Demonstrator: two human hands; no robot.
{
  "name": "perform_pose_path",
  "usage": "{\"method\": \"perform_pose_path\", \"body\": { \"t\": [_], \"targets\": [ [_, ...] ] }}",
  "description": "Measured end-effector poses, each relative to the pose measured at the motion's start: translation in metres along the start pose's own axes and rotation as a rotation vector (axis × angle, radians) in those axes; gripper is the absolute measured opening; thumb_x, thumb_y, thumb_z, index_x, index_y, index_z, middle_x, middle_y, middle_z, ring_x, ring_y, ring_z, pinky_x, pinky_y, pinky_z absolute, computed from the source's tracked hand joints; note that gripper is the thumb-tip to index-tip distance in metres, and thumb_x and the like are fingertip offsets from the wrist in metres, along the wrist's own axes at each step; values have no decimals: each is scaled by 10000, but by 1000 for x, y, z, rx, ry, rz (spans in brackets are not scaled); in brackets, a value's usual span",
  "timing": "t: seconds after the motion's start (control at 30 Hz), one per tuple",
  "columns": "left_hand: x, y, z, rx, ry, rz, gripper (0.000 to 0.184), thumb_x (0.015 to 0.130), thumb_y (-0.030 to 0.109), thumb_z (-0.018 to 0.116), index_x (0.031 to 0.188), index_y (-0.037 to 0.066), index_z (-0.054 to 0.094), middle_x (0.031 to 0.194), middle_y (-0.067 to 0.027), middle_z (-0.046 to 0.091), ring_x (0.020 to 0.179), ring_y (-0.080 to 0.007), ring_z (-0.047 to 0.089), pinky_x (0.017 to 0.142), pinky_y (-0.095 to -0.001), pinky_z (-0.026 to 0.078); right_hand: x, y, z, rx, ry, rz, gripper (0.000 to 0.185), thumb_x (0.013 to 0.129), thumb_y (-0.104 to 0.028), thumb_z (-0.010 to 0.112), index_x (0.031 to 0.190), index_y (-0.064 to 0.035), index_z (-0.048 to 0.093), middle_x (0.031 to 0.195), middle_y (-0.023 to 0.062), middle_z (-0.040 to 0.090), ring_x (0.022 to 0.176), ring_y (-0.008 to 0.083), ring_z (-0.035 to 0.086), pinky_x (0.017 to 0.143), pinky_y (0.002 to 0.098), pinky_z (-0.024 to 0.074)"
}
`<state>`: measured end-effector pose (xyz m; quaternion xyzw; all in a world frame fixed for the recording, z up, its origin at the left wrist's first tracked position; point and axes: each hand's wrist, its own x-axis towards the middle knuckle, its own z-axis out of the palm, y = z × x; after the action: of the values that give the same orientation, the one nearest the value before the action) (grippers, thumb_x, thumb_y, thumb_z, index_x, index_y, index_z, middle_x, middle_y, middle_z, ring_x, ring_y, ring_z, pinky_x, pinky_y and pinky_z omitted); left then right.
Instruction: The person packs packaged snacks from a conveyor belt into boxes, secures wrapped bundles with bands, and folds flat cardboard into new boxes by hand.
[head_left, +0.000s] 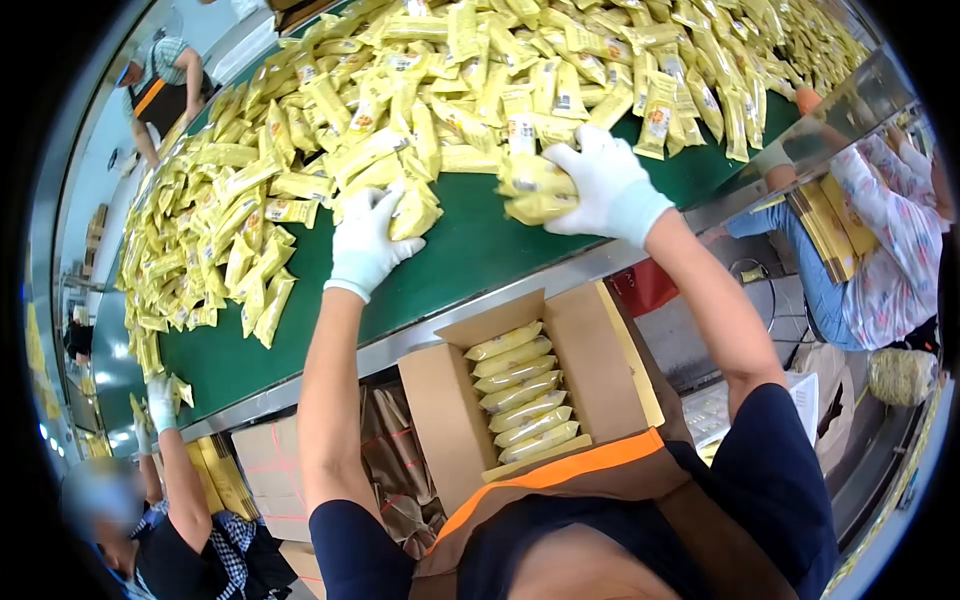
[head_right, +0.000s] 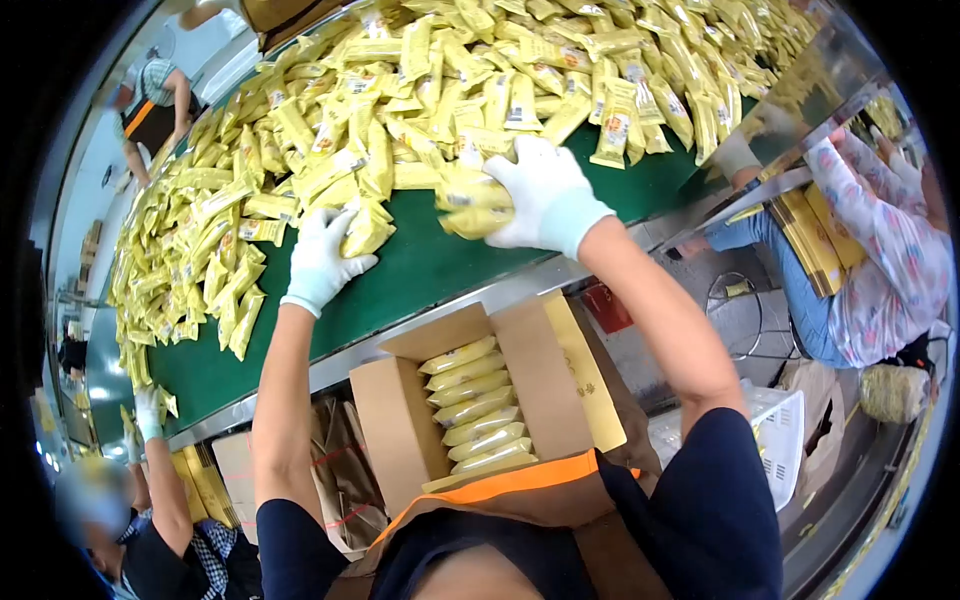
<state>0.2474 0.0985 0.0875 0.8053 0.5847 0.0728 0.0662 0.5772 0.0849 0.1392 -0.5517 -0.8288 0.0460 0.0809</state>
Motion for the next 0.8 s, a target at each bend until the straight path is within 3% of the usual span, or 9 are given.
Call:
{"method": "perform_pose_path", "body": {
  "t": [0.07,0.1,0.3,0.4,0.43,0.53,0.6,0.73,0.8],
  "targets": [
    [6,-13,14,43,112,94,821,634,477,822,1333,132,563,1348,-137,523,1195,-336,536,994,-389,458,-15,15,-2,-115,-68,-92,628,588,-429,780,1125,-146,621,1046,163,529,1046,344,538,880,413,423],
    [13,-13,12,14,50,58,824,649,513,804,1336,129,560,1426,-150,479,1234,-345,525,1020,-393,444,-17,21,-1,-115,-72,-150,624,595,-425,775,1128,-140,621,1046,163,530,1046,341,538,879,407,423],
    [24,-5,1,-73,-155,-57,880,652,537,801,1376,123,520,1376,-147,504,1234,-340,517,1042,-394,423,0,16,-10,-57,-128,-186,700,609,-481,770,1181,-115,598,1111,175,530,1075,349,543,881,411,473],
    [23,-21,20,-160,-68,-36,890,656,536,799,1391,135,499,1376,-132,494,1234,-330,515,1038,-393,423,17,17,27,125,-50,-246,726,598,-490,772,1189,-105,599,1130,177,537,1079,353,545,871,415,485],
    [24,-17,15,-149,-103,-49,881,661,529,799,1383,129,494,1394,-123,476,1239,-321,513,1030,-392,427,24,4,26,129,-167,-286,742,567,-504,777,1160,-92,603,1223,227,502,1057,389,557,875,436,486],
    [15,-4,4,-105,-105,-30,799,691,435,815,1329,57,518,1268,-159,548,1178,-349,538,1008,-385,436,13,-34,44,18,-225,-365,686,609,-503,748,1127,-70,628,1300,220,490,1203,367,491,1028,434,379],
    [8,2,-3,-23,-147,-75,807,667,457,812,1337,117,518,1338,-121,515,1218,-315,528,1002,-390,449,4,-46,58,29,-196,-330,672,627,-499,742,1128,-67,628,1338,216,478,1273,355,439,1077,455,310],
    [1,5,7,-25,-65,-73,769,679,402,823,1320,109,516,1328,-124,509,1187,-311,546,961,-390,482,-6,-68,56,-111,-119,-196,676,622,-494,753,1135,-71,633,1383,213,457,1315,343,409,1068,450,317],
    [1,6,8,-18,-59,-92,766,682,394,823,1322,110,512,1334,-123,504,1184,-312,549,964,-389,483,-5,-69,58,-80,-131,-195,657,615,-469,754,1120,-67,632,1280,177,509,1238,311,455,1012,421,357]
  ]
}}
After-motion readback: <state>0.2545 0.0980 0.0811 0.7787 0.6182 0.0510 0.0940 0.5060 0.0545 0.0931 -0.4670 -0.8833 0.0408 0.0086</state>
